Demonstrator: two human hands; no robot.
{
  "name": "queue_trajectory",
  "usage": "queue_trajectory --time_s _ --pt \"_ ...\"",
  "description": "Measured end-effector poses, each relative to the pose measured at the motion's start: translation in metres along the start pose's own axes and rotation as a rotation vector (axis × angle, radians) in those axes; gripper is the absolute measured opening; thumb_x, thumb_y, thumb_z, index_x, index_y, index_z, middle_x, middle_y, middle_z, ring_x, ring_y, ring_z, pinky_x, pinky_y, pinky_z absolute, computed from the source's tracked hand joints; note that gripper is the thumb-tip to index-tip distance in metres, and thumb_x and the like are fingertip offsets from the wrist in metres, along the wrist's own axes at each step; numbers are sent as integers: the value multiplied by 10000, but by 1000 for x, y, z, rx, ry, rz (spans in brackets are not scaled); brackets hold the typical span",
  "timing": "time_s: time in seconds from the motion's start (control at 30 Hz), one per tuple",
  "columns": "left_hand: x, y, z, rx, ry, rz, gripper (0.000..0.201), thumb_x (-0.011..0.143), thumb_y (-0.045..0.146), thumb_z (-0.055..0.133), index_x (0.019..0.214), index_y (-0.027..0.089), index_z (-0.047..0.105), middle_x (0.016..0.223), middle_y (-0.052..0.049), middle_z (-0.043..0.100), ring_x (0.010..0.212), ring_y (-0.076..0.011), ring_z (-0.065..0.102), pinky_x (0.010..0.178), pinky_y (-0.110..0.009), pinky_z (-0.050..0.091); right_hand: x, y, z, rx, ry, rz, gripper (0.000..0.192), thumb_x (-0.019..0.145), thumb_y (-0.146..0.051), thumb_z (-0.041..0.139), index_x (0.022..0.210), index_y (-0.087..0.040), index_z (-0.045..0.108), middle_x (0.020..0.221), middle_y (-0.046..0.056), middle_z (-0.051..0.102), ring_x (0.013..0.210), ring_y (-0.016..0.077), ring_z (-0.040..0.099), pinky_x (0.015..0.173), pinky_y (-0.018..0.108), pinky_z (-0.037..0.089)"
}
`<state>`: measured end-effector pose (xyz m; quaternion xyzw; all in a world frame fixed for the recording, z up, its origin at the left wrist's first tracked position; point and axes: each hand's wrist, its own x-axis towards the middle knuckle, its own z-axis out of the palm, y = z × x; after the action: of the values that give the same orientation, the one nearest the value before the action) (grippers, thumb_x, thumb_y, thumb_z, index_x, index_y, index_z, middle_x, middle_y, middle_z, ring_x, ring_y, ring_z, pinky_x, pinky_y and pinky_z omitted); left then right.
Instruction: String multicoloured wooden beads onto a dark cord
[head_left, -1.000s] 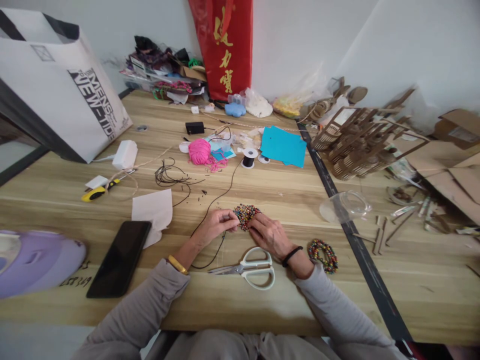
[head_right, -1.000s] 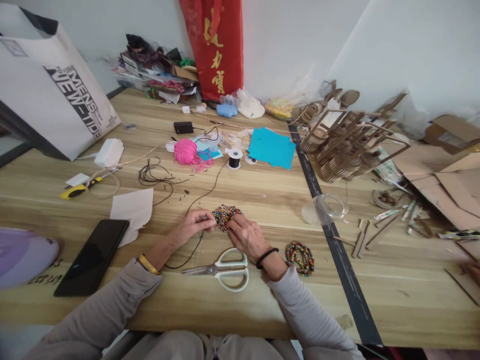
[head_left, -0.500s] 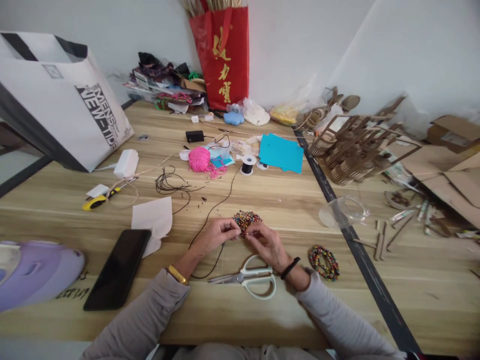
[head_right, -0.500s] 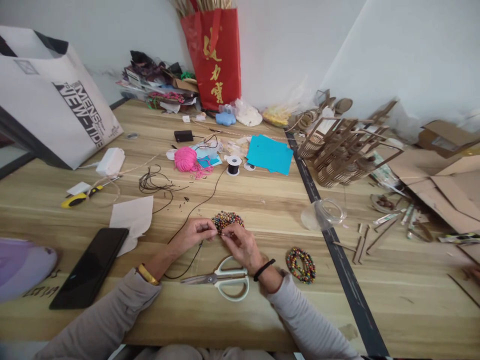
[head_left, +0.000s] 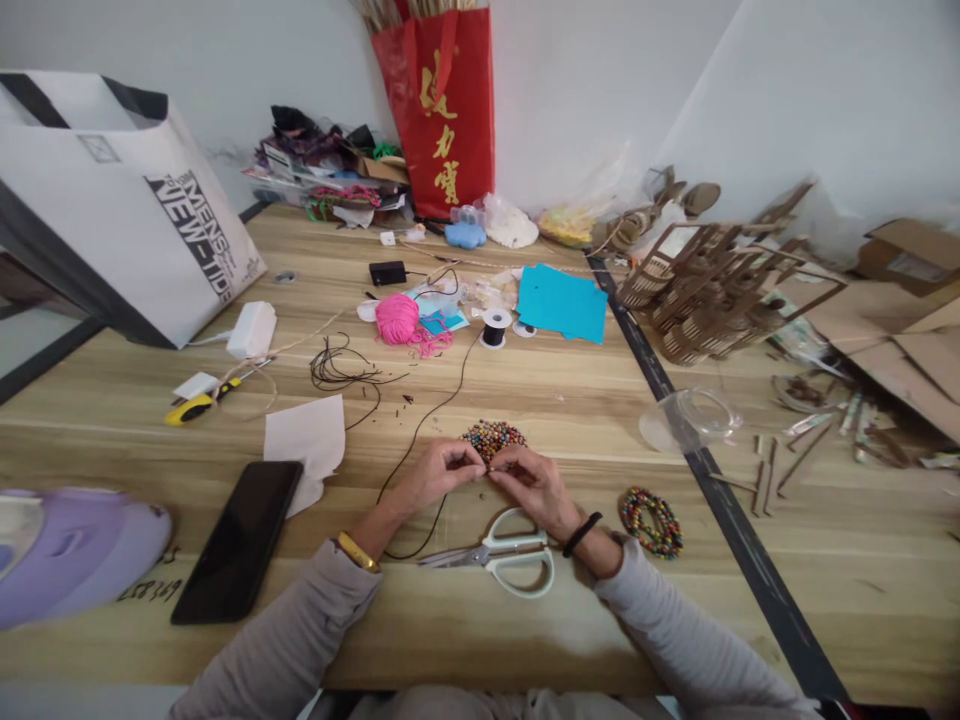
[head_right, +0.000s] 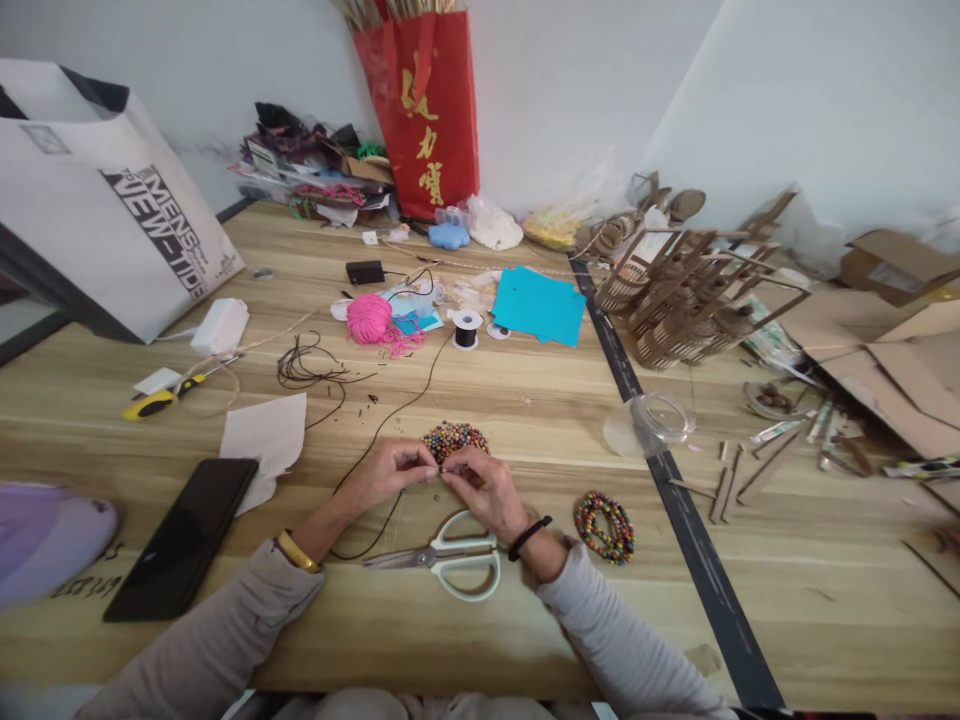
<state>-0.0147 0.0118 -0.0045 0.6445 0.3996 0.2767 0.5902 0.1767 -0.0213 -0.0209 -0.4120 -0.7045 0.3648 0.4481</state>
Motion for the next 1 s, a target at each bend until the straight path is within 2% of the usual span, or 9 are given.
queue_trajectory --time_s 0.37,1.0 --pt "0 -1 -1 50 -9 29 196 758 291 653 743 97 670 640 -9 601 603 -104 492 577 -215 359 4 -5 -2 -9 -25 -114 150 880 -318 610 848 -181 661 794 56 648 747 157 606 663 270 493" --pt "0 -6 -1 37 -18 34 197 767 299 654 744 103 667 650 -9 599 618 -106 494 592 -219 366 2 -3 -3 -39 -63 -74 171 889 -335 591 857 -178 651 788 55 652 714 149 599 633 257 471"
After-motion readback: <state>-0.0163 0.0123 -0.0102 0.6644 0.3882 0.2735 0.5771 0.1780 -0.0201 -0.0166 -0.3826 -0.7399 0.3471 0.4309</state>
